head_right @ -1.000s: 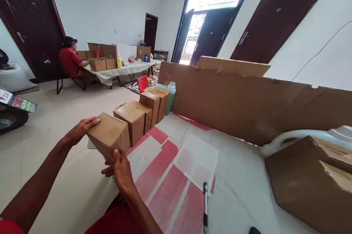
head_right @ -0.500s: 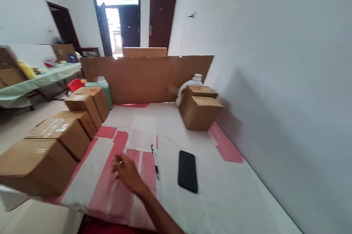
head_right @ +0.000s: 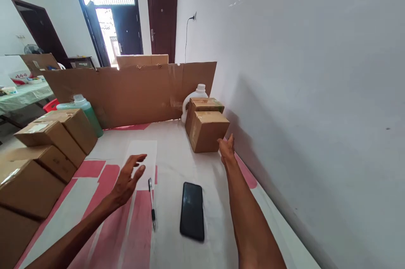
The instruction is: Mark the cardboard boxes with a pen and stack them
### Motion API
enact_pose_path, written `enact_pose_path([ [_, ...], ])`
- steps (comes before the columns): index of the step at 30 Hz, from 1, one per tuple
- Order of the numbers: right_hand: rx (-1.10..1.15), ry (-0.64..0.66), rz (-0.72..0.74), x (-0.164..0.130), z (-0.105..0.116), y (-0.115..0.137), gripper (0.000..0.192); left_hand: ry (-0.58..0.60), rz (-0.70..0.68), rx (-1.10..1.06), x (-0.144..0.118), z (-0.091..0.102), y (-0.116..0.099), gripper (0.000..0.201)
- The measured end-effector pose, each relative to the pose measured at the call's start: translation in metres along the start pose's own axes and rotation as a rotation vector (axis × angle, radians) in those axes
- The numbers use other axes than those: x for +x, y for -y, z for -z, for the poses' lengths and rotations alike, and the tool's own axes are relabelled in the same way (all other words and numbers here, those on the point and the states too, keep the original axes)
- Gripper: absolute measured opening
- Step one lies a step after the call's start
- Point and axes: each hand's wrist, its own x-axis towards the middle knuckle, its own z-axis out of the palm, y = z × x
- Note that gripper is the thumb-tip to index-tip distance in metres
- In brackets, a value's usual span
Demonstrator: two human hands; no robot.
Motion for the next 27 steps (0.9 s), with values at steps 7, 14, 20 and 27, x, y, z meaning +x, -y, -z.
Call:
enact_pose_path([
  [7, 0.011, 0.070, -0.136, -0.006, 0.013, -0.046, 0.024, 0.148, 0.100, -0.098, 0.094, -0.078, 0.033, 0.066],
  [14, 0.061, 0.169, -0.102, -0.048, 0.011, -0.060, 0.063, 0.235, 0.214, -0.261, 0.179, -0.159, 0.045, 0.093],
  [20, 0.059, 0.254, 0.035, -0.108, -0.032, -0.028, 0.067, 0.144, 0.265, -0.490, 0.156, -0.145, 0.050, 0.082],
  [27, -0.153, 0.495, 0.709, -0.253, -0.074, 0.066, 0.065, -0.254, 0.504, -0.550, 0.070, 0.018, 0.100, 0.065],
])
